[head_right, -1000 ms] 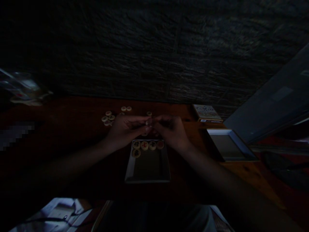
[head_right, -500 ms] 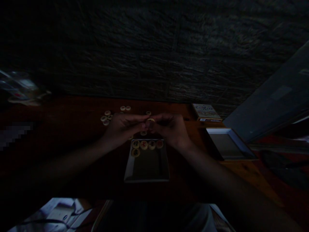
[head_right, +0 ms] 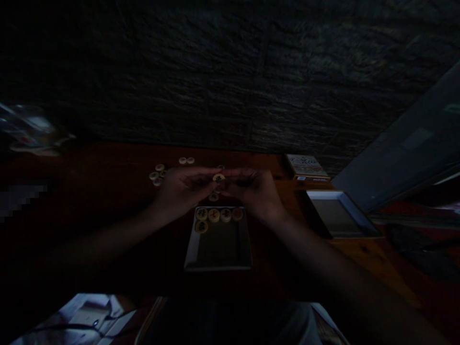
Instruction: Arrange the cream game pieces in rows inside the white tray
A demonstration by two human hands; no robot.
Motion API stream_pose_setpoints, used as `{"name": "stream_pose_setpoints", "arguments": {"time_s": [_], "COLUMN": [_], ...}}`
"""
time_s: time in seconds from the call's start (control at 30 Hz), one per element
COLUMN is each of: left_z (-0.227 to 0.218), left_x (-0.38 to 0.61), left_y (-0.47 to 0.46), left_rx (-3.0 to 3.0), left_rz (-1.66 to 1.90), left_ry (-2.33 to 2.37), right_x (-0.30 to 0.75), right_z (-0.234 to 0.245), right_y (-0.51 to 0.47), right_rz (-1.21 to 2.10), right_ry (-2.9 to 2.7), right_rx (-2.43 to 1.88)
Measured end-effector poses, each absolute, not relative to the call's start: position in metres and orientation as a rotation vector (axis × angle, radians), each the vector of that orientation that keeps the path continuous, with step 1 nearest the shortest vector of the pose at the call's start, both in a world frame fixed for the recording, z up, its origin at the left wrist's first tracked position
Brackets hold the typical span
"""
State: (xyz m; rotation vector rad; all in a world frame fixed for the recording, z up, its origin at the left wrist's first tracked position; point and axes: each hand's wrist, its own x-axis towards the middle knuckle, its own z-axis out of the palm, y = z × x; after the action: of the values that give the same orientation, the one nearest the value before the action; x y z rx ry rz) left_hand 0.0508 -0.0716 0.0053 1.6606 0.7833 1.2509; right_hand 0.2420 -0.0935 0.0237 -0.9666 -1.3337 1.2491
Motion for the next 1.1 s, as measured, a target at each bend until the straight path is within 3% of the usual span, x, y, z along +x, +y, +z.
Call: {"name": "stream_pose_setpoints", "arguments": {"time_s": [0.83,1.1], "left_z": [0.0114,0.0077], "left_x": [0.0547,0.0517], "left_y": [-0.0781,-0.0705], "left_rx": [1.442,1.359], "left_rz": [1.150,1.143], "left_ry": [0.738,0.681], "right_x": [0.2392,0.2384], "right_z": [0.0217,0.0233], "right_y": [-0.0942,-0.0925], "right_rz": [1.011,1.083], "right_ry": [-1.446,-1.403], "right_rx": [-1.075,-1.038]}}
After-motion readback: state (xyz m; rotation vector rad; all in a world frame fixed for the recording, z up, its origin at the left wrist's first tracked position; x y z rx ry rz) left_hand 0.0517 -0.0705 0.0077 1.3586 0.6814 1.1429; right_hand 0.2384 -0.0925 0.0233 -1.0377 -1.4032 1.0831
